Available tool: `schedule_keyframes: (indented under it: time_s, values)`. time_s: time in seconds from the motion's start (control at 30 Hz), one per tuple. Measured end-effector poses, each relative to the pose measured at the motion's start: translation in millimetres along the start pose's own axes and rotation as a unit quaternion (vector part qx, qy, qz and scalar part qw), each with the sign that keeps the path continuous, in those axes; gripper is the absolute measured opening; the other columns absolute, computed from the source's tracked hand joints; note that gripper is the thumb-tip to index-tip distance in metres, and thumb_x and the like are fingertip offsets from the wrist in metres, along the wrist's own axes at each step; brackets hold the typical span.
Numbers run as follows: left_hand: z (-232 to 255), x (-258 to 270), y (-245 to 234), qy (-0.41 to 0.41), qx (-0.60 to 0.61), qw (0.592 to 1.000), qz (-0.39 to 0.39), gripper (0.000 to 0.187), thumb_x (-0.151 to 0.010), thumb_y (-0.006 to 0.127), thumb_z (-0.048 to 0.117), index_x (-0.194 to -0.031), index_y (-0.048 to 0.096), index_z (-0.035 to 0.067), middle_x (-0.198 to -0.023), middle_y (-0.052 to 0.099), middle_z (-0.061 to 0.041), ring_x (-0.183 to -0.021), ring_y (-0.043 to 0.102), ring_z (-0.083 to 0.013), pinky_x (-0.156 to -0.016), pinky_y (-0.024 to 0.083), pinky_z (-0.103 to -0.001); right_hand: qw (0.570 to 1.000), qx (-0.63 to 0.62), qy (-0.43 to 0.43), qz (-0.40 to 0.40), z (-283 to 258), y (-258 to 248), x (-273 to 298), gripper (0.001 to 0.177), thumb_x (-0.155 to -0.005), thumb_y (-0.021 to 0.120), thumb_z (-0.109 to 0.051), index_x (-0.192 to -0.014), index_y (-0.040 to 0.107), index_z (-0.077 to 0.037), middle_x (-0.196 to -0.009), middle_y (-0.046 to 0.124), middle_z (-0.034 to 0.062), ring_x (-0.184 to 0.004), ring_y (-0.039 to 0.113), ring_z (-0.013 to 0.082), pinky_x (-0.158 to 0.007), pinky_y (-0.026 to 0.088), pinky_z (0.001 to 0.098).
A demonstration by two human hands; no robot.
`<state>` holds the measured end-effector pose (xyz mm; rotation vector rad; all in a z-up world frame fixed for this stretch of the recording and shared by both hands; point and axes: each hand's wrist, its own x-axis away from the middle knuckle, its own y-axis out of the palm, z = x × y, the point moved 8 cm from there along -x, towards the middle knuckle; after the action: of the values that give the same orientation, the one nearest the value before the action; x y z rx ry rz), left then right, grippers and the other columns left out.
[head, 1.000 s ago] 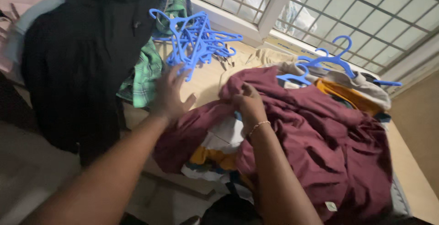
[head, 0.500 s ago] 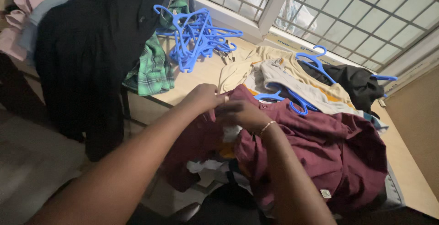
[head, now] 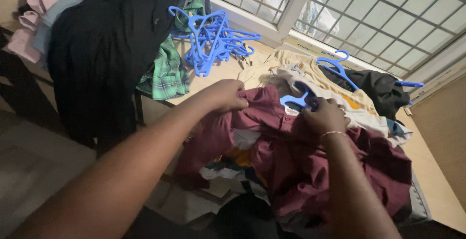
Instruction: The person places several shirts and a pair of pants onto blue plastic hangers. They handle each garment one at a time, aligning the collar or waistband and securing it on the hanger before setting it aside.
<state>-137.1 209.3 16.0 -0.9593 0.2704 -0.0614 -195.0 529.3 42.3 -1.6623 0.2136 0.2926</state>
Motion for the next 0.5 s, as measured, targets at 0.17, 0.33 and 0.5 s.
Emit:
schedule_keyframes:
  time_s: [0.17,0.33,0.5]
  values:
    - [-4.5,8.5,-12.4,-0.021,-0.001,0.999,0.037,0.049,-0.078,0.074,0.040,-0.111,0.069,0.004,-0.108,0.072,-0.024,-0.104,0.069,-0.0387,-0.090,0.054,-0.047,0.973,-0.021,-0.036,-0.225,25.5,31.6,-10.9,0.068,-0.085,0.073,-0.050,-0.147,0.056,-0.028,-0.139,0.055,0.0219,-0.124,0.054,0.0431,-0.100,0.047,0.0476]
    - [-20.2,17.9,-8.2,-0.052,-0.028,0.998,0.022,0.045,-0.080,0.074,0.041,-0.110,0.070,0.008,-0.107,0.073,-0.019,-0.105,0.070,-0.0371,-0.090,0.054,-0.048,0.952,0.026,-0.167,-0.254,35.0,25.7,-15.0,0.051,-0.071,0.076,-0.035,-0.120,0.078,-0.023,-0.109,0.080,0.0133,-0.096,0.077,0.0298,-0.087,0.059,0.0385]
    - [-19.7,23.8,-9.4,0.017,-0.031,0.998,0.046,0.046,-0.079,0.078,0.036,-0.115,0.067,0.009,-0.110,0.071,-0.020,-0.106,0.067,-0.0387,-0.088,0.052,-0.049,0.990,-0.062,-0.126,0.002,30.6,-37.6,-22.2,0.031,-0.082,0.080,-0.030,-0.109,0.081,-0.015,-0.101,0.075,0.0223,-0.093,0.072,0.0373,-0.084,0.056,0.0432]
